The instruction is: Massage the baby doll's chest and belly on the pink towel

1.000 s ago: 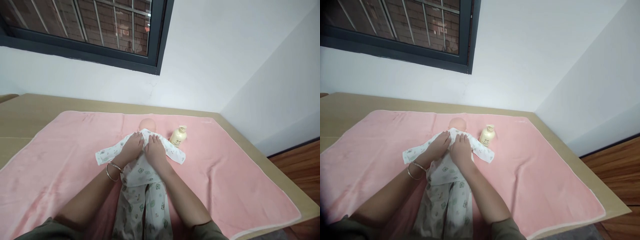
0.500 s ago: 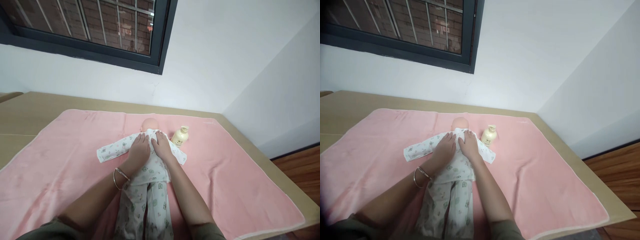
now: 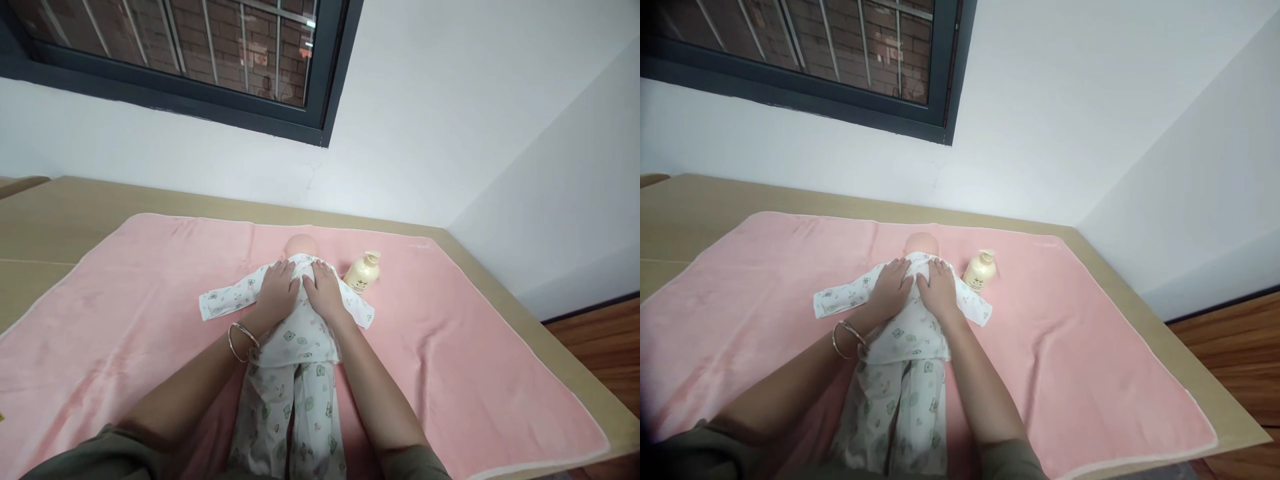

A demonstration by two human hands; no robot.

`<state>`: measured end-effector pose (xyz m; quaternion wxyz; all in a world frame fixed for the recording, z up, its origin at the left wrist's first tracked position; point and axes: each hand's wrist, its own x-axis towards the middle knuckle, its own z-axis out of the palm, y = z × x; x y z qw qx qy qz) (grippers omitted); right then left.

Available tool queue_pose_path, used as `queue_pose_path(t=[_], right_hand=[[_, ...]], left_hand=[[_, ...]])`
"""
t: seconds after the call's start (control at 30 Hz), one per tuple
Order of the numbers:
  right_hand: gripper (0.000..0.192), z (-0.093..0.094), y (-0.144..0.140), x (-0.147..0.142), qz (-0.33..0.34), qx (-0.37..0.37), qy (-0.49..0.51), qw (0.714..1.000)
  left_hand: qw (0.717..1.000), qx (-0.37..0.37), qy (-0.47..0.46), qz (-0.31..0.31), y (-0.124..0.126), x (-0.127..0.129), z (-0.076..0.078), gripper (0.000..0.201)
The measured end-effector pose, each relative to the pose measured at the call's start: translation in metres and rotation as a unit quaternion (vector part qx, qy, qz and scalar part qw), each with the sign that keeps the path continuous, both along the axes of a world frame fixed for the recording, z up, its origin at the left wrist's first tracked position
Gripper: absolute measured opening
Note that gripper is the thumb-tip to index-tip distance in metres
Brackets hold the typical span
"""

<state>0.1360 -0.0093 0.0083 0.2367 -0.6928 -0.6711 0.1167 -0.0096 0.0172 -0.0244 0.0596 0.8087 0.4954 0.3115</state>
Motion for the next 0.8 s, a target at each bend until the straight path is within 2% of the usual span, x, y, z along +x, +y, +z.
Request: queue_pose_path(t=[0.17, 0.27, 0.4, 0.47, 0.53, 0.67, 0.73, 0.8], right_hand=[[0.058, 0.005, 0.0, 0.003, 0.006, -0.008, -0.012, 1.0], [0.058, 0.011, -0.007, -0.006, -0.003, -0.019, -0.039, 0.999], [0.056, 0.015, -0.025, -0.03, -0.011, -0.025, -0.085, 0.996], [0.054, 0.016, -0.03, -0.037, -0.001, -0.018, -0.097, 0.995], [0.052, 0.016, -0.027, -0.034, 0.006, -0.012, -0.092, 0.996], [0.045, 0.017, -0.009, -0.007, 0.034, -0.008, -0.03, 0.999], [0.046, 0.015, -0.002, 0.003, 0.032, -0.006, -0.019, 0.999], [0.05, 0.014, -0.002, 0.002, 0.017, -0.01, -0.038, 0.999]], left_hand=[[0.999, 0.036, 0.016, 0.012, -0.016, 0.008, 0.001, 0.048], [0.999, 0.022, 0.024, -0.01, -0.004, 0.001, 0.003, 0.047], [0.999, -0.009, 0.033, -0.036, 0.021, -0.014, 0.006, 0.043], [0.998, -0.001, 0.051, -0.039, 0.02, -0.015, 0.006, 0.04], [0.997, 0.025, 0.072, -0.033, 0.008, -0.011, 0.006, 0.041], [0.996, 0.05, 0.072, -0.027, -0.023, 0.001, 0.007, 0.047], [0.996, 0.037, 0.061, -0.044, -0.024, 0.002, 0.008, 0.047], [0.997, 0.014, 0.047, -0.054, -0.014, -0.001, 0.009, 0.046]])
